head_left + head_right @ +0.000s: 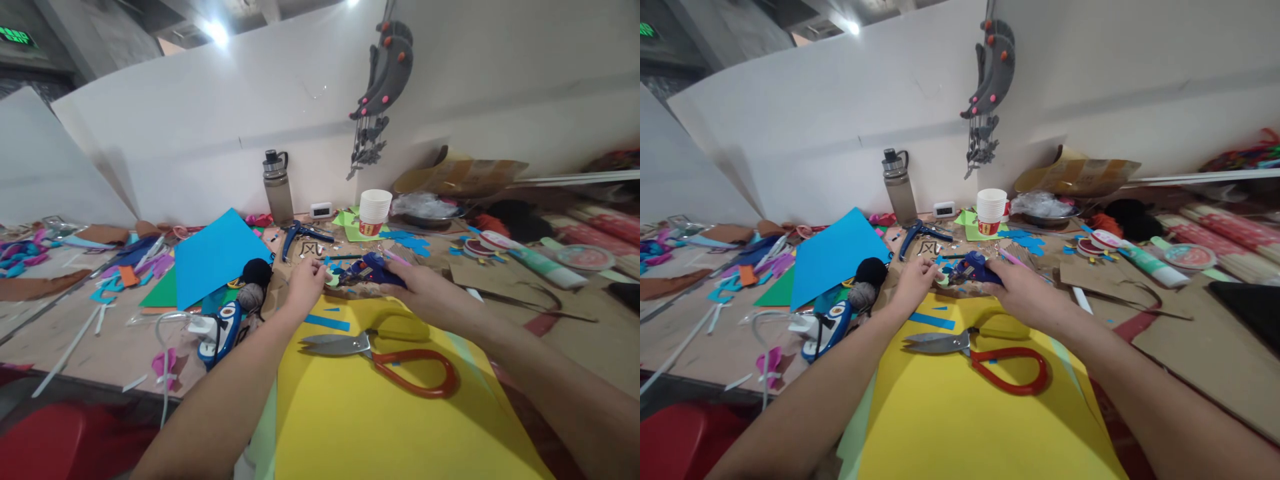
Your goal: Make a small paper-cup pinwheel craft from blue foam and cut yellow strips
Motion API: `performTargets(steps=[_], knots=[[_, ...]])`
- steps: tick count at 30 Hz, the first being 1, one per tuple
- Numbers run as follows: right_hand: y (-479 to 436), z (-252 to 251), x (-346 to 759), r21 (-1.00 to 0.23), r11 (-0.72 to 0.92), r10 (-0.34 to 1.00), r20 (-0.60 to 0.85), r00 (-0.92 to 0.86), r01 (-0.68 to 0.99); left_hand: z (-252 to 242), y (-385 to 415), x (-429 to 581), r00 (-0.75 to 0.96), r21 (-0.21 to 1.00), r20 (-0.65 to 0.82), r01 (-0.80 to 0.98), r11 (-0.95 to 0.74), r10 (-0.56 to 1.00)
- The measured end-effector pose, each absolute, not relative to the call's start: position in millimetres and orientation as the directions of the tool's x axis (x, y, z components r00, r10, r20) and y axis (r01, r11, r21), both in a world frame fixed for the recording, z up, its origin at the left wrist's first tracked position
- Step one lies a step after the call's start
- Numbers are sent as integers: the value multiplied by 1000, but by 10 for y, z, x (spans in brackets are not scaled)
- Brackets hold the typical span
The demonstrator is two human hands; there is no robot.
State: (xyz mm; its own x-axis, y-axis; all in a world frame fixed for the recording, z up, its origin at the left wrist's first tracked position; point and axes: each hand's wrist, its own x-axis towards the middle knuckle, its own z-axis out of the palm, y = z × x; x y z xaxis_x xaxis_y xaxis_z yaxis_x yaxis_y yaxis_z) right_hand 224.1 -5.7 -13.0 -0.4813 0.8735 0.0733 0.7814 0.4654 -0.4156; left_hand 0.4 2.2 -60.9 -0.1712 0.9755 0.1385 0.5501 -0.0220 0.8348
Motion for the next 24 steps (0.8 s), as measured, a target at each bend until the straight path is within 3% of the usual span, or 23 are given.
performTargets(steps=[24], knots=[[-84,-83,2197,-389,432,891,47,-451,813,-614,31,2,-181,824,124,566,0,976]])
